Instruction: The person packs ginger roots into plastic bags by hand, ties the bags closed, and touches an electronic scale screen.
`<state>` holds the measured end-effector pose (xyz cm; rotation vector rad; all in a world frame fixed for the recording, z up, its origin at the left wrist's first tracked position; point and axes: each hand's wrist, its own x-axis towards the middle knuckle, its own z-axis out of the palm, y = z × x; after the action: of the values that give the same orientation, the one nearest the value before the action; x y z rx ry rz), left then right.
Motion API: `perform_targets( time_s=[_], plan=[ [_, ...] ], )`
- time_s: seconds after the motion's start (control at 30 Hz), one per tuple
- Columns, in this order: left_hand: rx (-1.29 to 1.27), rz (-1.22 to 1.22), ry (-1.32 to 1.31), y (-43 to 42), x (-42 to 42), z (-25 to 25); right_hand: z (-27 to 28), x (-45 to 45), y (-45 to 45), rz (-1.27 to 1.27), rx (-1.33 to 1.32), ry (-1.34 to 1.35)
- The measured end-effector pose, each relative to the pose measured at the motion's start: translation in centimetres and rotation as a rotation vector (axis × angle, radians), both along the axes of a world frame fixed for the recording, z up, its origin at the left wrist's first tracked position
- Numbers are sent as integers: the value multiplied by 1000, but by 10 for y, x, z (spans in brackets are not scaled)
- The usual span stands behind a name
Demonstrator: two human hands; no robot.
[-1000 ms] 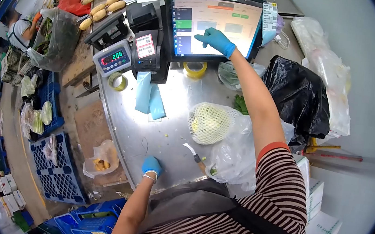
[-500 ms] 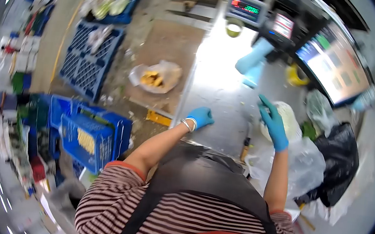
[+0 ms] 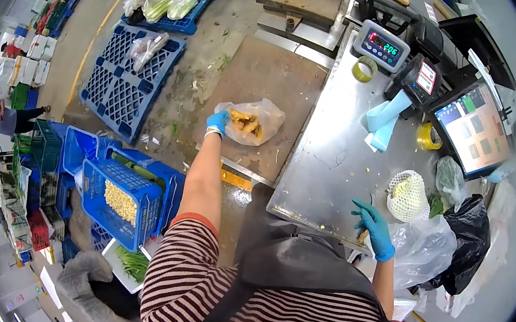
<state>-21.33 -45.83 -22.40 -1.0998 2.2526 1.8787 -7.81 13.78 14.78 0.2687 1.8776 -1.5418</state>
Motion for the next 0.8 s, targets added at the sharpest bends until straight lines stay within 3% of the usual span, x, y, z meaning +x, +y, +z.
perform_targets(
  time_s=[0.1, 0.27, 0.33, 0.4, 0.47, 0.53, 0.63, 0.67, 0.7, 0.73, 0.77, 0.8],
  plan=[
    [452, 268, 268, 42, 10, 123, 3, -31, -27, 96, 11, 19],
    [303, -39, 305, 108, 52, 287, -5, -98, -99, 221, 55, 121],
    [109, -242, 446, 134, 65, 359, -36, -116, -135, 134, 43, 343],
    [196, -422, 455, 137, 72, 392, -50, -137, -184, 137, 52, 501],
    [146, -521, 426, 153, 83, 440, -57, -141, -230, 118, -27, 844],
    [206, -505, 460, 173, 95, 489, -38, -140, -253, 193, 56, 909],
    [299, -428, 565, 181, 124, 533, -49, -144, -229, 128, -166, 871],
    [366, -398, 558, 180, 135, 532, -81, -156, -201, 93, -265, 824],
    [472, -379, 608, 179, 147, 530, -48, -153, -170, 117, -123, 498],
    [586, -365, 653, 180, 158, 526, -67, -156, -138, 58, -146, 539],
    [691, -316, 633, 186, 166, 518, -31, -135, -120, -85, -204, 383],
    [799, -268, 608, 194, 175, 506, -32, -130, -83, 103, -12, 650]
  ],
)
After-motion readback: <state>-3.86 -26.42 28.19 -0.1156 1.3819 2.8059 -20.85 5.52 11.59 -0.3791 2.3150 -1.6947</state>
